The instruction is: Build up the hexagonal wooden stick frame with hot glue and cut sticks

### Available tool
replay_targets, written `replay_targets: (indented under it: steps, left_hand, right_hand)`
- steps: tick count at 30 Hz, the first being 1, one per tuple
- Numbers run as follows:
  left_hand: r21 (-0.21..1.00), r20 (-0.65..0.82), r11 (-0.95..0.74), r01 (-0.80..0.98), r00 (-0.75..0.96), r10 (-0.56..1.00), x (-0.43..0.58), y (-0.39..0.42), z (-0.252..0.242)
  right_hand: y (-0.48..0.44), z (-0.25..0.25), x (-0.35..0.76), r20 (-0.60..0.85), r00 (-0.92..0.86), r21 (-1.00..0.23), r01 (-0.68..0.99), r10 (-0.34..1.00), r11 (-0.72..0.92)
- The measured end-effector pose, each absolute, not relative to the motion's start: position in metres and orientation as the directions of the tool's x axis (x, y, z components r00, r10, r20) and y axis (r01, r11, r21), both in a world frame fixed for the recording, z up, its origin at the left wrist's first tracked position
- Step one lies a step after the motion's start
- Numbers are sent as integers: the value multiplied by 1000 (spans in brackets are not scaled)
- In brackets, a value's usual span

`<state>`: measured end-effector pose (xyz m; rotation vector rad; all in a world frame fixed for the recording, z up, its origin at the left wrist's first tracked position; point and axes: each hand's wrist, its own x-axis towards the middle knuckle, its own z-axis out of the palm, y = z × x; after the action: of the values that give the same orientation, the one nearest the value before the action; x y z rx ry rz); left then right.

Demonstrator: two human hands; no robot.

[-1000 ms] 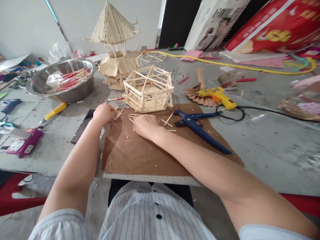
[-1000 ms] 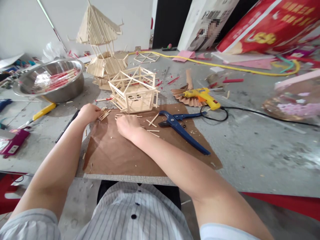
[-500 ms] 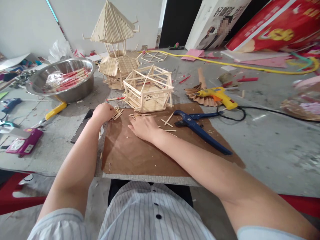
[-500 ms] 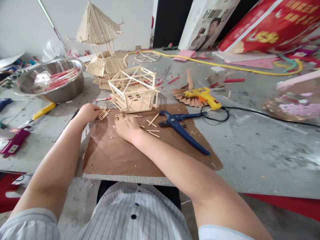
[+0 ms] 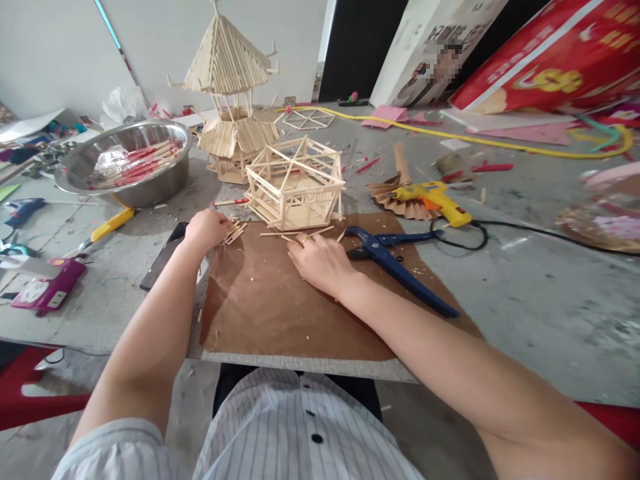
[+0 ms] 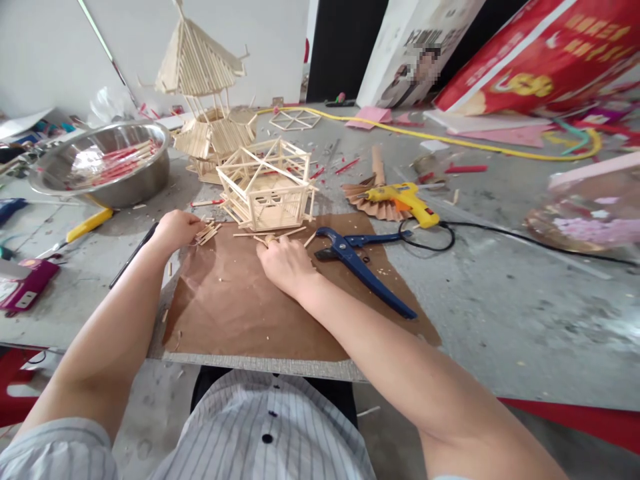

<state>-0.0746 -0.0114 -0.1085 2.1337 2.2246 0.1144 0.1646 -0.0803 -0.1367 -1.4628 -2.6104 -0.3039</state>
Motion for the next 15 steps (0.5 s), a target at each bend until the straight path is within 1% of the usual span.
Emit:
replay_targets:
  steps: [2, 4, 6, 8, 10, 12, 14, 15]
  left_hand:
    - [121, 99, 53, 991, -66, 993, -72, -14, -105]
    - [174, 210, 29, 984, -66, 975, -68, -17, -101]
    - [262, 290, -17, 965, -61, 955, -64, -21, -99]
    - [398, 327, -63, 915, -77, 942, -59, -24, -97]
    - [574, 325, -107, 812, -106, 940, -53, -28, -96]
    - [754, 280, -138, 642, -123, 952, -47, -31, -92]
    - [884, 201, -131, 448, -112, 973, -41, -35, -84]
    - [923, 160, -113, 369, -98, 982, -38, -36, -78]
  right_hand:
    - [-81, -133, 173, 302, -494, 68, 864, 816, 498]
    - [-81, -128, 181, 361, -448, 15, 880, 818, 476]
    - [-80, -125, 186, 367, -409, -25, 893, 836, 449]
    - [-78, -124, 189, 340, -396, -48, 899, 853, 436]
    - [-77, -125, 189, 300, -399, -62, 898, 866, 436]
    - [-76, -128, 187, 259, -410, -70, 895, 875, 441]
    - [-77, -131, 185, 226, -421, -76, 891, 878, 447]
    - [-77, -132, 184, 216, -425, -77, 890, 879, 449]
